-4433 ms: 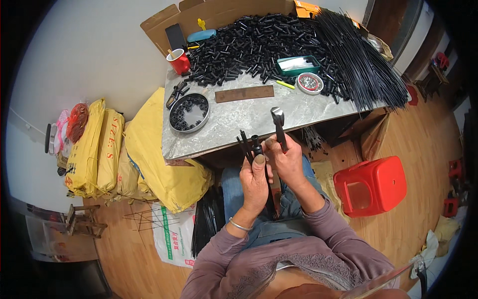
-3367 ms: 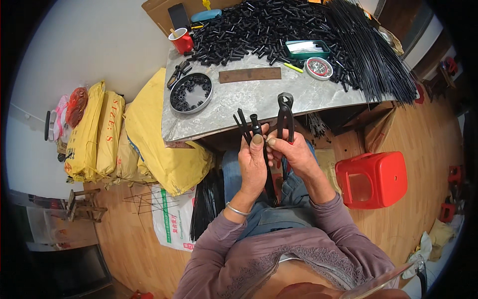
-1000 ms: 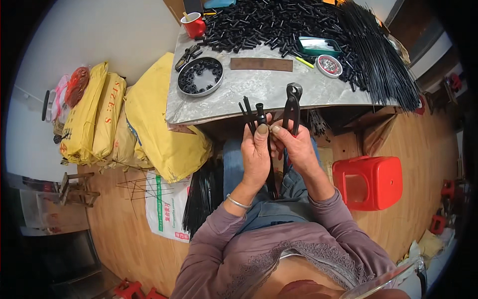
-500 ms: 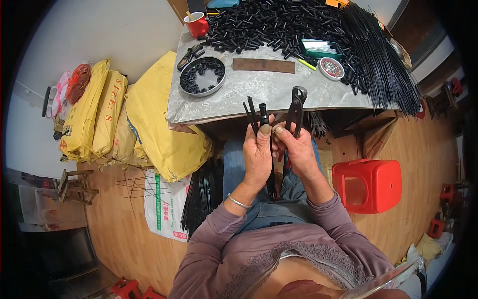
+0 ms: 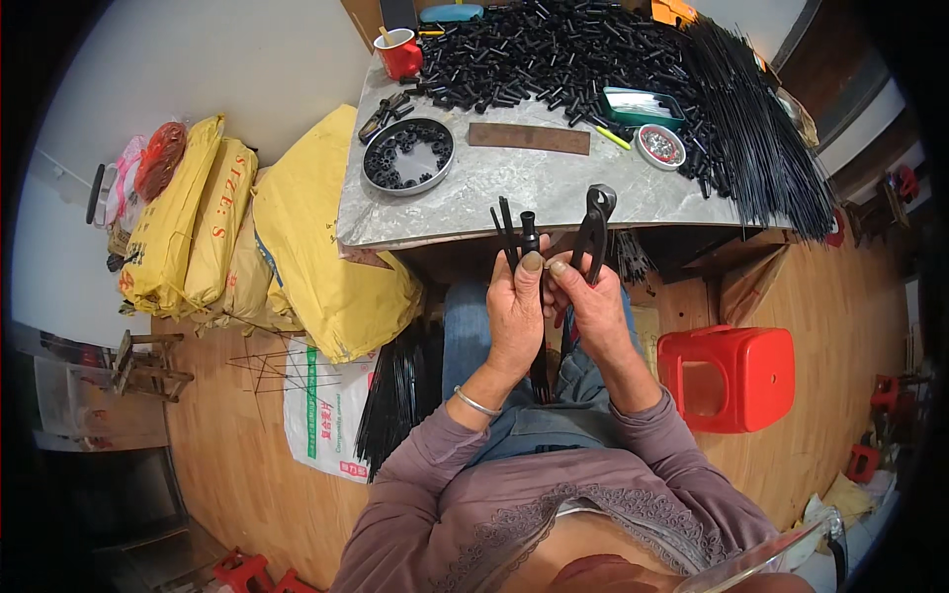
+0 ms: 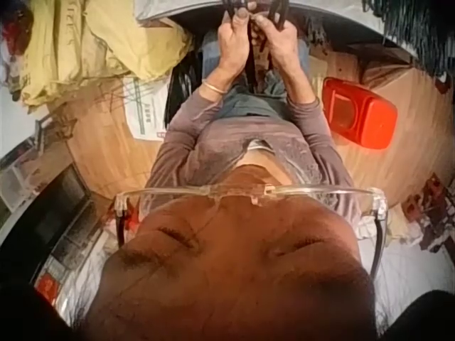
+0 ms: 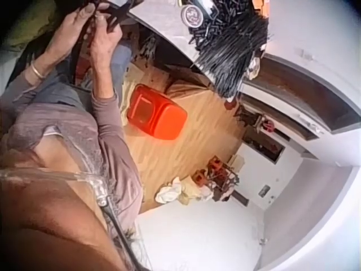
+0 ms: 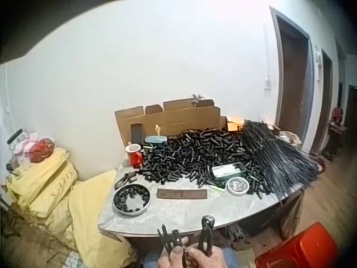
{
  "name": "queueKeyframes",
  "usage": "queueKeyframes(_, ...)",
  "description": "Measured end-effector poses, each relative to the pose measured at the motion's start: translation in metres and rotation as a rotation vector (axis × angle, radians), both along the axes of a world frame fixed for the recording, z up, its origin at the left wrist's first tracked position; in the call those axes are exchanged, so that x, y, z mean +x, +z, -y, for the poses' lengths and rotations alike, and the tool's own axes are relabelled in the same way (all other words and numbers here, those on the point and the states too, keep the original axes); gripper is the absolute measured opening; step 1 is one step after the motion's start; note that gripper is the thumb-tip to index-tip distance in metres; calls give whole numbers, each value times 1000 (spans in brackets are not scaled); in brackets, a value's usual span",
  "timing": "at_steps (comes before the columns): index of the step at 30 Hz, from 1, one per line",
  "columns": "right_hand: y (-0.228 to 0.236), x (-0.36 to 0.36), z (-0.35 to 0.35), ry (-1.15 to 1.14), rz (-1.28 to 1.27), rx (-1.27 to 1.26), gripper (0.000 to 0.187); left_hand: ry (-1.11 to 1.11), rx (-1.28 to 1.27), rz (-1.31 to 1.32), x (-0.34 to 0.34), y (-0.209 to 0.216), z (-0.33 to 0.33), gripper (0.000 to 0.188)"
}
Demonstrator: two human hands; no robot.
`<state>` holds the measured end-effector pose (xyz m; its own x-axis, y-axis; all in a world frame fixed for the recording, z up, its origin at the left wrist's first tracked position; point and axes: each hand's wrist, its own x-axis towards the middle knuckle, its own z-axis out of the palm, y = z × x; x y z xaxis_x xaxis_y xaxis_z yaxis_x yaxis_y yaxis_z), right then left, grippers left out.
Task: Manual assembly of black plastic rods into a frame using pliers and cutters at a workbench.
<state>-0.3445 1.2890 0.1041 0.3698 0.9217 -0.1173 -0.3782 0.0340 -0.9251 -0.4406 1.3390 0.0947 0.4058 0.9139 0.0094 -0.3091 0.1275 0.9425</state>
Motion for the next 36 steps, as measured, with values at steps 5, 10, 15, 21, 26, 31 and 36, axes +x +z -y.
queueKeyframes(5, -3, 0, -1, -10, 5, 3, 18, -4, -25, 11, 0, 1, 1, 42)
queueKeyframes(10, -5, -1, -1, -26, 15, 27, 18, -3, -11, -7, 1, 2, 1, 43)
queueKeyframes(15, -3, -1, -1, -46, 105, 14, 18, -11, 0, 12, 2, -1, 0, 45)
queueKeyframes(21, 15, 24, -5, 123, 237, 27, 20, -212, 4, 4, -8, -2, -10, 54)
queueKeyframes(26, 36, 31, 0, 294, 360, -103, 22, -216, 29, 69, -7, -3, -13, 59)
queueKeyframes(31, 59, 49, 42, 496, 233, -316, 20, -244, -156, 127, -13, -10, -26, 62)
queueKeyframes(36, 60, 50, 64, 678, 246, -552, 17, -296, -148, 40, -3, 1, -10, 63)
